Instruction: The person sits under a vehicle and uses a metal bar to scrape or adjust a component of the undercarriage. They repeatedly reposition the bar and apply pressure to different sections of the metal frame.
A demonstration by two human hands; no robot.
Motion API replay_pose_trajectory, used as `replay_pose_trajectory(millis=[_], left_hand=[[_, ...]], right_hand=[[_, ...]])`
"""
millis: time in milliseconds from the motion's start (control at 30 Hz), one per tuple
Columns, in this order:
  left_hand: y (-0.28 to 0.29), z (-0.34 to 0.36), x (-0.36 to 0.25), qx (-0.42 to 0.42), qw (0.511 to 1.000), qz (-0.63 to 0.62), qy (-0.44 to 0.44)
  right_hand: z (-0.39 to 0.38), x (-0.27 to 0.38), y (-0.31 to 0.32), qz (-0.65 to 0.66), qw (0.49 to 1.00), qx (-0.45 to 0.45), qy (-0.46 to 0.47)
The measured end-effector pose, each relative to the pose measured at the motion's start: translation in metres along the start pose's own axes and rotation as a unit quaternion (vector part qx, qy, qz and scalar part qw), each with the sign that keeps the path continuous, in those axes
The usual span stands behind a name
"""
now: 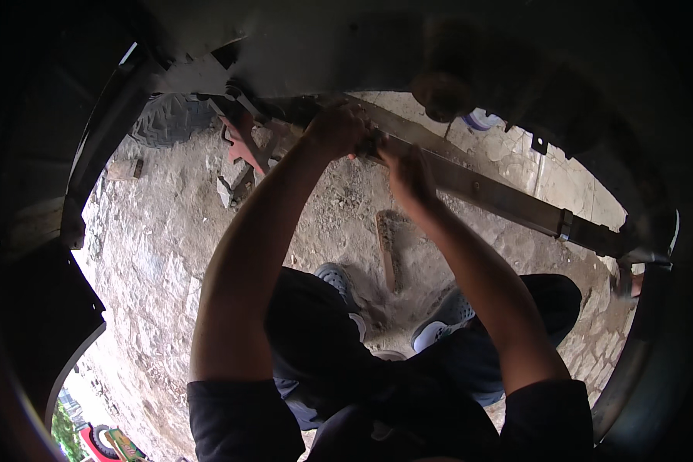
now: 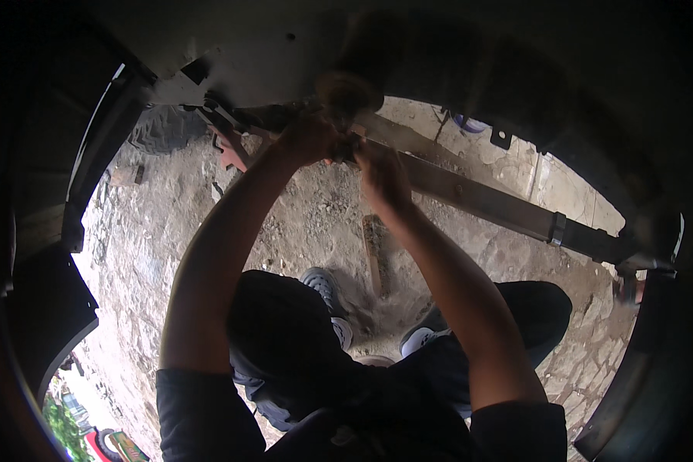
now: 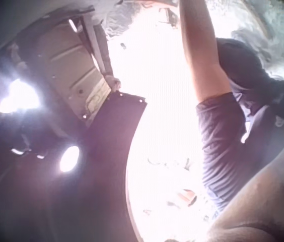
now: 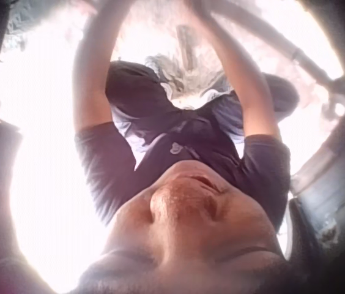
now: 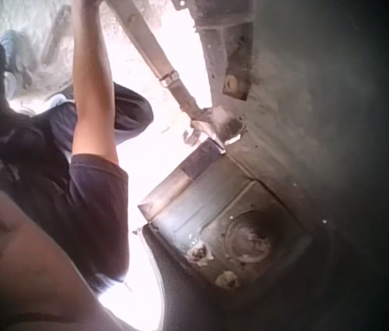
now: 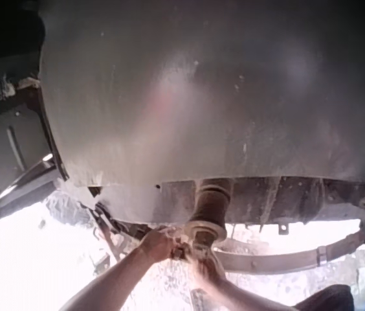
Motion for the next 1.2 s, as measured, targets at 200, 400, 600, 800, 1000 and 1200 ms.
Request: replay_pose_trajectory(millis=[200,400,600,800,1000,1200], left_hand=[[-0.005,0.004,-0.003,-0.086,0.996,0.024,-0.029],[-0.012,0.002,0.006,-0.160,0.985,0.044,-0.045],[-0.029,0.004,0.021,-0.073,0.995,0.048,0.039],[-0.018,0.003,0.007,-0.111,0.992,0.055,-0.002],[-0.023,0.009,0.010,-0.037,0.998,0.031,0.044],[-0.015,0.003,0.013,-0.113,0.993,0.012,0.027]], right_hand=[[-0.002,-0.003,-0.015,-0.015,1.000,-0.021,0.002],[0.018,0.006,0.000,-0.022,0.999,-0.037,0.014],[0.000,0.023,-0.009,-0.049,0.998,-0.038,0.017],[0.017,0.014,-0.014,-0.039,0.994,0.031,-0.101],[0.024,0.006,-0.010,-0.037,0.998,-0.039,-0.040],[-0.010,0.028,-0.022,-0.032,0.996,-0.078,-0.008]])
Point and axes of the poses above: each hand's wrist, its own z-axis towards the middle knuckle, its own y-axis out of the back of the hand, x = y × z, the point moved 6 cm from there along z, towards the middle knuckle
